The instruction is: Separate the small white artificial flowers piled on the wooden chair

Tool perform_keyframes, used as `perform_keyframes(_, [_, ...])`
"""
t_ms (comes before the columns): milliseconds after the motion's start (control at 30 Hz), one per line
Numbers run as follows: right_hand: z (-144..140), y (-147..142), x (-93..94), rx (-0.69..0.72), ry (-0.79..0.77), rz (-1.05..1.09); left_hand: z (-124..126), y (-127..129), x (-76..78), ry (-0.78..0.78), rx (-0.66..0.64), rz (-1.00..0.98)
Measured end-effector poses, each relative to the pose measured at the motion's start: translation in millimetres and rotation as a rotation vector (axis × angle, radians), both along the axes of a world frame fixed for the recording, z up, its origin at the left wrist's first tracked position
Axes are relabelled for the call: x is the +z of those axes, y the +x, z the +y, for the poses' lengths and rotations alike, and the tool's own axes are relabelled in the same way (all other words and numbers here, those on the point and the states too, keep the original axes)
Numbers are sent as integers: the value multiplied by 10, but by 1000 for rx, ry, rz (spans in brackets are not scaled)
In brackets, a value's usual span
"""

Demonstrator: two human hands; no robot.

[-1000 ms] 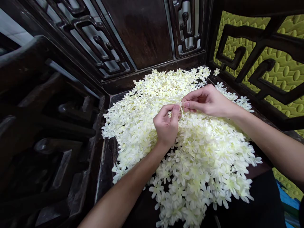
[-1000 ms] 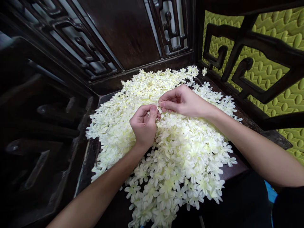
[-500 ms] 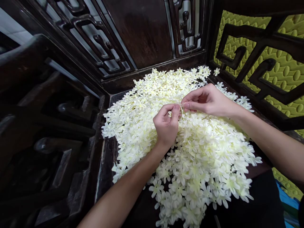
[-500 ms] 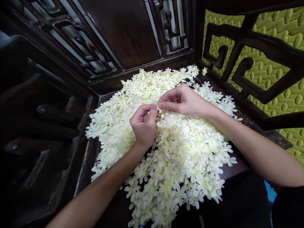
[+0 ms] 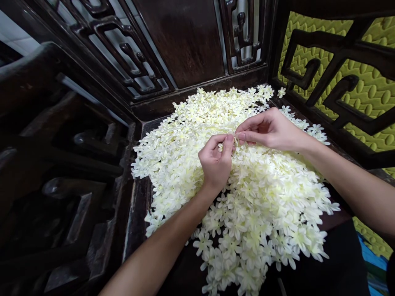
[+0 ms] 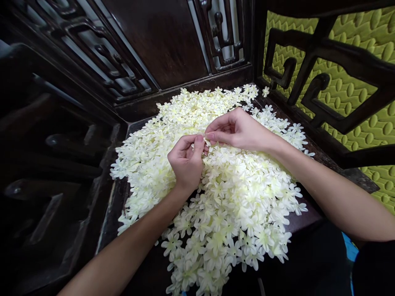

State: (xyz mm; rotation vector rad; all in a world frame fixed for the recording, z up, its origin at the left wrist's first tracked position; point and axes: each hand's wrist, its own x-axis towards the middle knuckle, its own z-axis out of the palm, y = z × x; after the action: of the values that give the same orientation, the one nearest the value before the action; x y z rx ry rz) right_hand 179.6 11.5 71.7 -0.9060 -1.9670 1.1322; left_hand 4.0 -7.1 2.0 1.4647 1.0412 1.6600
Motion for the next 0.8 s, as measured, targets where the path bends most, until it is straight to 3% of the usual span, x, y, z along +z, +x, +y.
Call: perform_keyframes(800, [-3,-7,0,17,35,-31,3,4,-13,-23,-17,-22])
